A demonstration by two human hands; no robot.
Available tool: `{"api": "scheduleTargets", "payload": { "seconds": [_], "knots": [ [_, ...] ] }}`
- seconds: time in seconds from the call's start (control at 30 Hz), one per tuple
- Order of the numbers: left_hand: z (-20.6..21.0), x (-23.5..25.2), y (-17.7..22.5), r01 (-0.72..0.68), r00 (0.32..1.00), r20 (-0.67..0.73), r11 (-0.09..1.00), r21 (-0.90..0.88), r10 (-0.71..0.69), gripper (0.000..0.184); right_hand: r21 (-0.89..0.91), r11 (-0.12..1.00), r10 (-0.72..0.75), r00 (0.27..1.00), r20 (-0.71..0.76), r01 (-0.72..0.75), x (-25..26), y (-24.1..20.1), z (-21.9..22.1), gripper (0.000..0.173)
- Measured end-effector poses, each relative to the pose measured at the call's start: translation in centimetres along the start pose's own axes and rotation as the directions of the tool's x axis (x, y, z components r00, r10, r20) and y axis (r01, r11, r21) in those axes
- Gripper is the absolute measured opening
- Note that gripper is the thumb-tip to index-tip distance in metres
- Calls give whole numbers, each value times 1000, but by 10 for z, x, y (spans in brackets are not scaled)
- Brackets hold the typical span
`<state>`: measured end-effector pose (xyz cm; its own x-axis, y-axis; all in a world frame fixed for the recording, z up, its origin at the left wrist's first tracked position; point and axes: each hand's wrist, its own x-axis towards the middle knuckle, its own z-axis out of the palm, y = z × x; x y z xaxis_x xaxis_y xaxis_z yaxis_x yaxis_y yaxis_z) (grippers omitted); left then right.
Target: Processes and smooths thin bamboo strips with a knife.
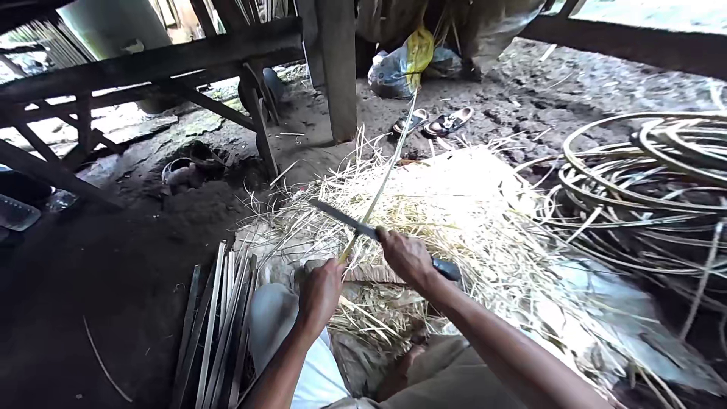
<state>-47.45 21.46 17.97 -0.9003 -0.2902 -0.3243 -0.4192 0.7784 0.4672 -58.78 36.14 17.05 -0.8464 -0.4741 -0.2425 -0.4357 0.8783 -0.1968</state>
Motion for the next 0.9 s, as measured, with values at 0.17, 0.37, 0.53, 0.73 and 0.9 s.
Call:
{"api": "scheduleTargets", "payload": {
  "seconds": [0.17,0.37,0.53,0.73,0.9],
  "knots": [
    [2,-3,-15,-15,1000,12,1000,-20,15,42,-15,999,-29,996,88,30,-10,-13,1,36],
    [7,-24,-36,-53,998,-21,997,-61,52,39,57,995,77,997,9,-77,8,8,3,29],
    [13,-39,-59,-112,991,-87,989,-98,103,38,87,996,27,1000,9,-28,7,12,8,32],
    [20,-59,-92,-150,983,-129,982,-118,134,35,50,999,-20,997,73,17,-2,3,9,34],
    [29,-88,-114,-208,969,-163,968,-142,184,31,80,996,49,997,-64,-43,22,36,28,23]
  ]
}}
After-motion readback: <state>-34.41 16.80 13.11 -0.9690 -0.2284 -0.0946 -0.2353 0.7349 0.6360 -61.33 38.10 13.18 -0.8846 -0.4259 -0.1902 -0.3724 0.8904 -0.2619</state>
